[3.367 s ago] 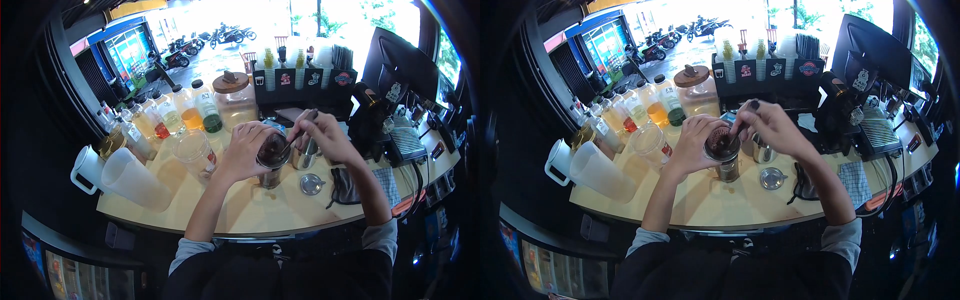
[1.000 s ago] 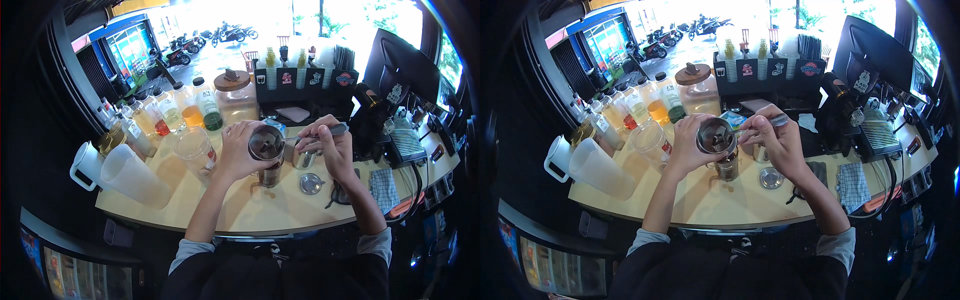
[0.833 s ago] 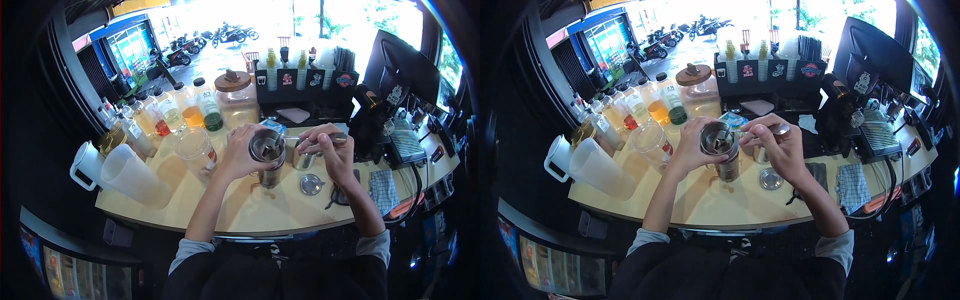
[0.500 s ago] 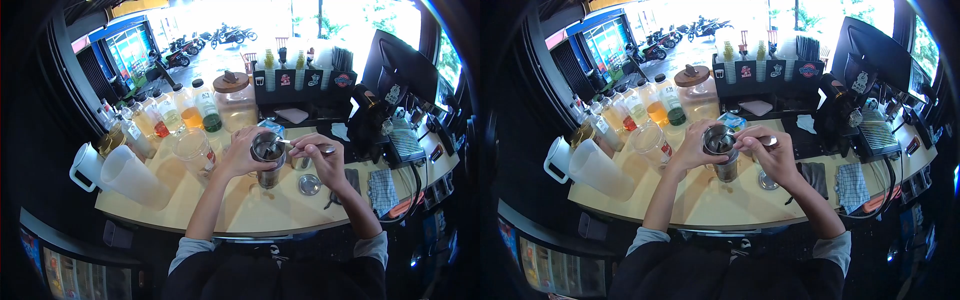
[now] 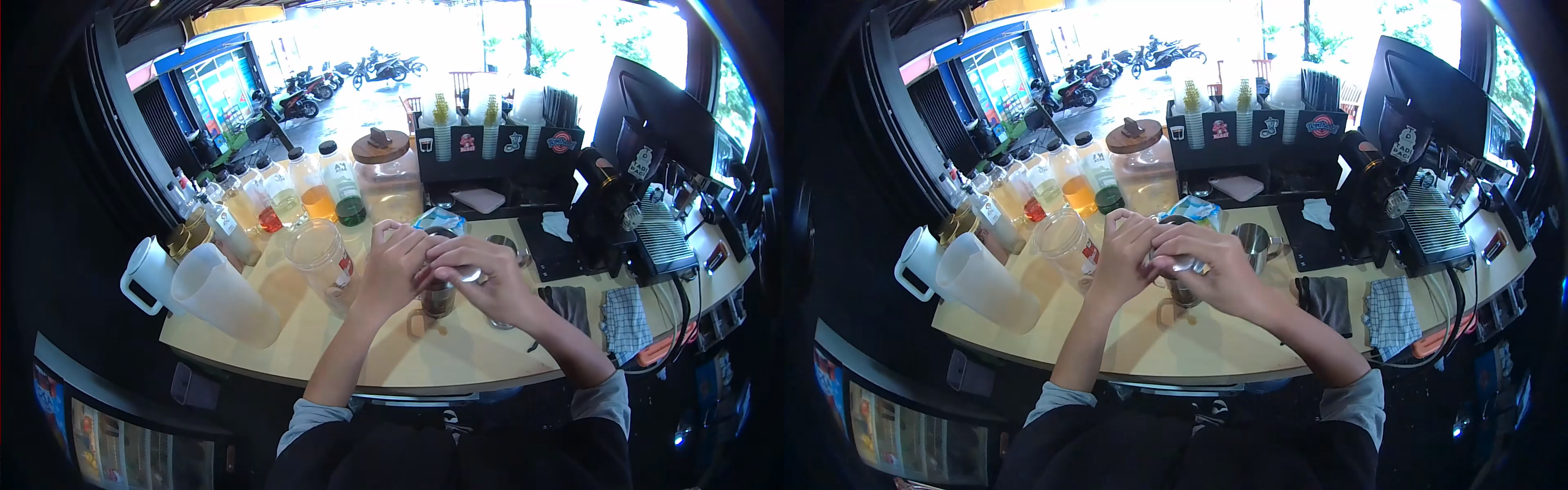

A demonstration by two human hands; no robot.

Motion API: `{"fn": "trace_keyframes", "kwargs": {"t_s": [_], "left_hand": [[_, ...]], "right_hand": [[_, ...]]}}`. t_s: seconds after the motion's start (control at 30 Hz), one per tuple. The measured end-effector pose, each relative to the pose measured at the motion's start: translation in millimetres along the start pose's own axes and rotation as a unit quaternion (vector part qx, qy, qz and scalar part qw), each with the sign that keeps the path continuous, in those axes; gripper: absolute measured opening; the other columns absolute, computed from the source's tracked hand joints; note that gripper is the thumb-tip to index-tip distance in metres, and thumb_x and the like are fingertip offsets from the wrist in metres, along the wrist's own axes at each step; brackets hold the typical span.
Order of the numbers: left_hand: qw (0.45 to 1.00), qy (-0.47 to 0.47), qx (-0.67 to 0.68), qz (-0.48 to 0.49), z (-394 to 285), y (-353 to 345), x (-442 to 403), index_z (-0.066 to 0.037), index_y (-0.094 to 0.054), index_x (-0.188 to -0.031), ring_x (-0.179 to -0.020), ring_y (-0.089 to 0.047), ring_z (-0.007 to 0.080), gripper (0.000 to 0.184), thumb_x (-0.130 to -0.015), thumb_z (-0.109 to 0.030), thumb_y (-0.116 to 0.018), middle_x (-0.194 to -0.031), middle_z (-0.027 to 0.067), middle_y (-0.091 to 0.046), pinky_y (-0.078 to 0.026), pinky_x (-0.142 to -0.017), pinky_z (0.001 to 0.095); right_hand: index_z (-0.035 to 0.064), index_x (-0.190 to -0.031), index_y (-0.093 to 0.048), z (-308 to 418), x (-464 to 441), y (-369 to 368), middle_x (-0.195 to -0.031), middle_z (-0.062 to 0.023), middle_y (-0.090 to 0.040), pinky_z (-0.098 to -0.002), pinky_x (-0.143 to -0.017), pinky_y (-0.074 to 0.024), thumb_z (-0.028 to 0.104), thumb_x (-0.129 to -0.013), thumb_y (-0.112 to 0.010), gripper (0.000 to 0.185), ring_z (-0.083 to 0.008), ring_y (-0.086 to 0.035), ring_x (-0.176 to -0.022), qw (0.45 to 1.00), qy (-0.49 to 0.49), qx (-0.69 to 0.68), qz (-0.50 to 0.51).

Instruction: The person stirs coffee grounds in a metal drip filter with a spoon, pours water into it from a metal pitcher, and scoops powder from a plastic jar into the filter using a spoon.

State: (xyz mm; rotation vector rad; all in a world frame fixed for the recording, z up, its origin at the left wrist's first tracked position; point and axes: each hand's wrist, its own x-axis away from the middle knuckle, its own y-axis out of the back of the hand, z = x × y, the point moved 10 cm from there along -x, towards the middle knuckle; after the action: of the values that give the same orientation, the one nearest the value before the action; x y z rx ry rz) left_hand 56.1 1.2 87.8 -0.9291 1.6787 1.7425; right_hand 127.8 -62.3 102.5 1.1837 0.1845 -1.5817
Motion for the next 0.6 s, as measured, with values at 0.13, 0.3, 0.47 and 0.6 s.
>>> {"fn": "trace_keyframes", "kwargs": {"t_s": [0.13, 0.3, 0.47, 0.6], "left_hand": [[0.999, -0.005, -0.05, -0.016, 3, -2, 7, -0.011, -0.064, -0.101, -0.086, -0.059, 0.0191, 0.025, -0.077, -0.012, -0.07, -0.084, 0.0017, -0.06, -0.038, -0.089, 0.0404], [0.996, 0.035, -0.035, -0.077, 10, 11, 16, -0.011, -0.065, -0.1, -0.082, -0.06, 0.0191, 0.018, -0.082, -0.01, -0.067, -0.084, 0.0016, -0.063, -0.039, -0.086, 0.0393], [0.984, 0.116, -0.003, -0.134, 24, 28, 25, -0.008, -0.068, -0.096, -0.075, -0.06, 0.0213, 0.011, -0.09, -0.012, -0.059, -0.077, 0.0036, -0.064, -0.04, -0.082, 0.0363], [0.971, 0.176, 0.023, -0.163, 32, 31, 35, -0.006, -0.069, -0.096, -0.072, -0.06, 0.0234, 0.015, -0.092, -0.013, -0.056, -0.072, 0.0065, -0.065, -0.042, -0.078, 0.0352]], "right_hand": [[0.0041, -0.109, -0.062, 5, 3, -2, -0.115, -0.0116, -0.058, -0.031, -0.074, -0.0517, -0.005, -0.08, -0.063, 0.03, -0.0199, -0.063, -0.086, 1.0, 0.014, -0.002, 0.024], [0.0044, -0.116, -0.057, -54, 33, 44, -0.121, -0.0127, -0.053, -0.028, -0.068, -0.0499, -0.006, -0.081, -0.06, 0.037, -0.0167, -0.059, -0.077, 0.993, -0.092, 0.059, -0.044], [-0.0005, -0.112, -0.057, -178, 113, 86, -0.11, -0.0188, -0.057, -0.033, -0.073, -0.0491, 0.005, -0.086, -0.056, 0.026, -0.026, -0.06, -0.081, 0.95, -0.155, 0.27, 0.002], [-0.0029, -0.105, -0.059, -200, 137, 89, -0.087, -0.0148, -0.062, -0.0296, -0.073, -0.047, 0.011, -0.089, -0.058, 0.021, -0.0209, -0.059, -0.075, 0.937, -0.319, 0.142, -0.015]]}}
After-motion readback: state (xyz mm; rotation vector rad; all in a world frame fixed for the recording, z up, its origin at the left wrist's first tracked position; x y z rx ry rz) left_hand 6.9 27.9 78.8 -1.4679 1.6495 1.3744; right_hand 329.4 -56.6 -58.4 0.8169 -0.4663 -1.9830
